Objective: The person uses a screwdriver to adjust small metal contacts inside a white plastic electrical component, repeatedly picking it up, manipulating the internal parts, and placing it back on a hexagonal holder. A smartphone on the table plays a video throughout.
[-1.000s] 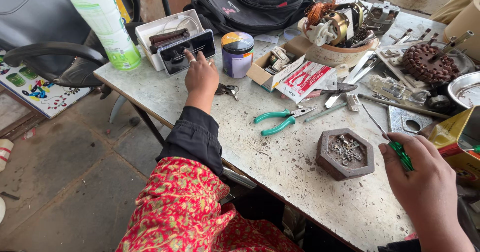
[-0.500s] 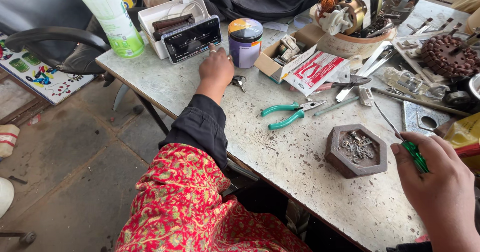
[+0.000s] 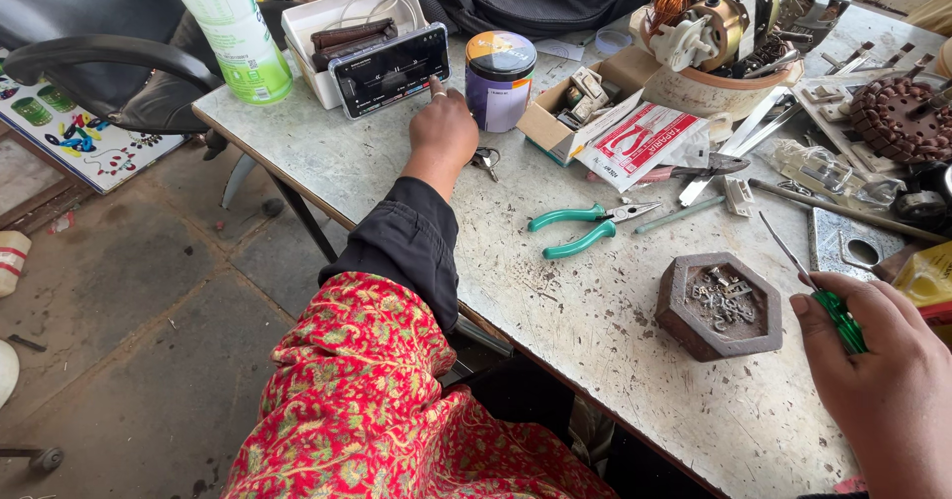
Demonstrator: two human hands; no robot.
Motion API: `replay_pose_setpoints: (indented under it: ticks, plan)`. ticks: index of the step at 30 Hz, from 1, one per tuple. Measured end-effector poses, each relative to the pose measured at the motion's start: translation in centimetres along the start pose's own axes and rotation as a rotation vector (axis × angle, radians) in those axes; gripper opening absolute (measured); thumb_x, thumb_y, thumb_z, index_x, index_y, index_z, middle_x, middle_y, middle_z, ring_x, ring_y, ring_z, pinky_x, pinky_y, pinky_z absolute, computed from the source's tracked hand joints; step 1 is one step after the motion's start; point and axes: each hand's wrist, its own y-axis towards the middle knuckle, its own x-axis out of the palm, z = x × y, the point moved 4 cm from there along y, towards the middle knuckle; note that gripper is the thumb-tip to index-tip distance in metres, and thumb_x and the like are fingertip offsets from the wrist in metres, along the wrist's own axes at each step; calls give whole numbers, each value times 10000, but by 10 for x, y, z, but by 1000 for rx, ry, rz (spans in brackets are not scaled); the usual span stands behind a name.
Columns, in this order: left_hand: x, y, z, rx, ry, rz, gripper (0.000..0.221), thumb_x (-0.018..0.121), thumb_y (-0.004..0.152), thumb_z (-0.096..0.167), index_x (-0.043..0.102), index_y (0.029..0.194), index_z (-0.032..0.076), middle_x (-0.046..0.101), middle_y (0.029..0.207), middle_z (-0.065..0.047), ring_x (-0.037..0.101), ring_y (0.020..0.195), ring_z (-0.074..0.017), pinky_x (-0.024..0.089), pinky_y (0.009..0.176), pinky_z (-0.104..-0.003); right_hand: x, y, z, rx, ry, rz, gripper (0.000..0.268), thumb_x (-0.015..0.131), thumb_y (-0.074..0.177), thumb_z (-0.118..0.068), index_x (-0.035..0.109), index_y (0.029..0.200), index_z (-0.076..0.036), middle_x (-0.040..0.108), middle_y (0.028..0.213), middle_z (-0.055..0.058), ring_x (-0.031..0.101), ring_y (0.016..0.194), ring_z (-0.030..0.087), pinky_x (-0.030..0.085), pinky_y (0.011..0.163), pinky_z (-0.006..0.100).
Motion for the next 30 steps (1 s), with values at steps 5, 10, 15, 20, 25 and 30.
replay_pose_setpoints:
  ticks: [5,10,15,20,25,30]
  plan:
    - [-1,6,1,45,-18,167,554,540,924,94,475,1449,-71,225,1602,-365,751,931,-307,622,729,-371,1,0,0,-30,-23,23,268,768,1010,-222,766,1181,-16,728,1002,139,717,834,246,562,759,351]
    - [-4,11,3,63,-1,209,541,537,926,94,482,1438,-71,244,1601,-345,747,927,-305,618,746,-383,0,1,1,-20,22,6,261,758,1017,-239,761,1163,-23,729,1008,123,721,866,249,564,812,358]
    - [-21,-6,11,-6,41,109,566,502,961,79,400,1483,-114,225,1558,-432,749,861,-275,613,653,-343,2,2,2,-23,-12,-6,246,753,1017,-239,765,1145,-30,735,1002,118,727,854,241,564,810,356]
    - [-41,-26,-4,-131,52,70,619,487,961,13,301,1535,-126,160,1530,-506,753,809,-246,606,561,-269,5,1,5,20,-17,-13,277,756,1015,-255,764,1177,-30,730,1024,131,722,828,250,562,769,357]
    - [-46,-29,-14,-128,-12,226,720,564,878,32,281,1510,-169,101,1501,-527,732,908,-320,613,638,-291,3,3,3,12,-37,-5,293,760,1003,-249,769,1196,-29,728,1010,137,720,866,266,563,776,360]
    - [-43,-26,-14,-93,-48,192,699,551,907,22,265,1525,-138,75,1544,-500,734,931,-329,621,672,-317,5,3,3,4,-4,-16,296,757,1011,-254,765,1208,-34,730,1016,131,720,872,254,564,788,356]
